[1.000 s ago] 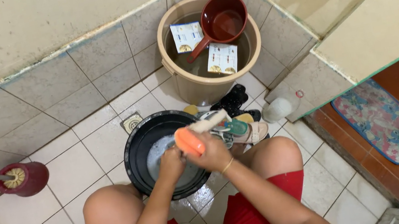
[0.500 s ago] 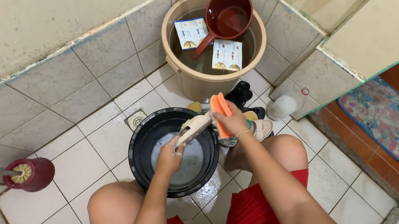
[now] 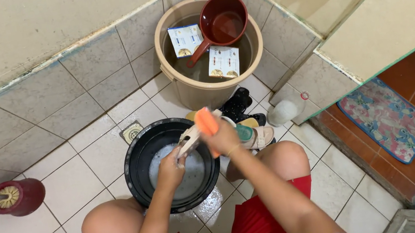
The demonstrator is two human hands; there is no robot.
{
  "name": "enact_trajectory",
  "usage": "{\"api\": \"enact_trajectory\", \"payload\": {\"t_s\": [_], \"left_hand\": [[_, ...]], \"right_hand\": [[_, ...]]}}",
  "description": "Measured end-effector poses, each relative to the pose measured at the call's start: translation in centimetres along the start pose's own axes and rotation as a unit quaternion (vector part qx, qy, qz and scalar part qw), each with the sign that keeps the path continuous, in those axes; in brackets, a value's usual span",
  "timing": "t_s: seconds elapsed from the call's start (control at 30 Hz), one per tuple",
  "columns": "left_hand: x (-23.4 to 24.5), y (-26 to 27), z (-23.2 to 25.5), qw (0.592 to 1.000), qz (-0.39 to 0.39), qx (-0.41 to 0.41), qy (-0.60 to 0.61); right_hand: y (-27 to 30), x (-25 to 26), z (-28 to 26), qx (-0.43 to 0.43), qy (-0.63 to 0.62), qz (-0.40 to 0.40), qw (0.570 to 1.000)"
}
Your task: The person scrubs a beige slipper with an orange brush in a black basin of soapy water. They rinse the slipper using a red scoop to pour water from a larger beige bucket, then continue scrubbing.
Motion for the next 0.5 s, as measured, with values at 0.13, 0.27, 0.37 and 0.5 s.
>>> {"api": "enact_trajectory", "payload": {"t_s": [0.13,0.27,0.37,0.5], "left_hand": [[-0.6,0.4,-0.3,1.000,-0.006,-0.020,0.014],[-0.4,0.5,-0.4,1.000,0.015,-0.011,-0.009],[-0.3,0.6,-0.2,0.999,0.020,-0.033,-0.022],[-1.1,0.4,-0.7,1.000,0.013,-0.024,-0.003]], "right_hand": [[4.4,-3.1,-1.1,0.141,-0.021,-0.070,0.987],[0.1,0.5,0.3,0.022,-0.060,0.001,0.998],[-0.6,2.1,0.3,-0.068,-0.026,0.024,0.997],[3.1,-1.9,-1.7,0.113,-0.017,-0.033,0.993]]}}
Point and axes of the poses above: each hand's wrist, its own y-axis away from the middle knuckle, its own x-axis out of the back of the hand, z = x × y, the point moved 4 cm from there along -y, towards the middle knuckle, and after that the axes turned 13 degrees about -y, right-handed, at the moved point
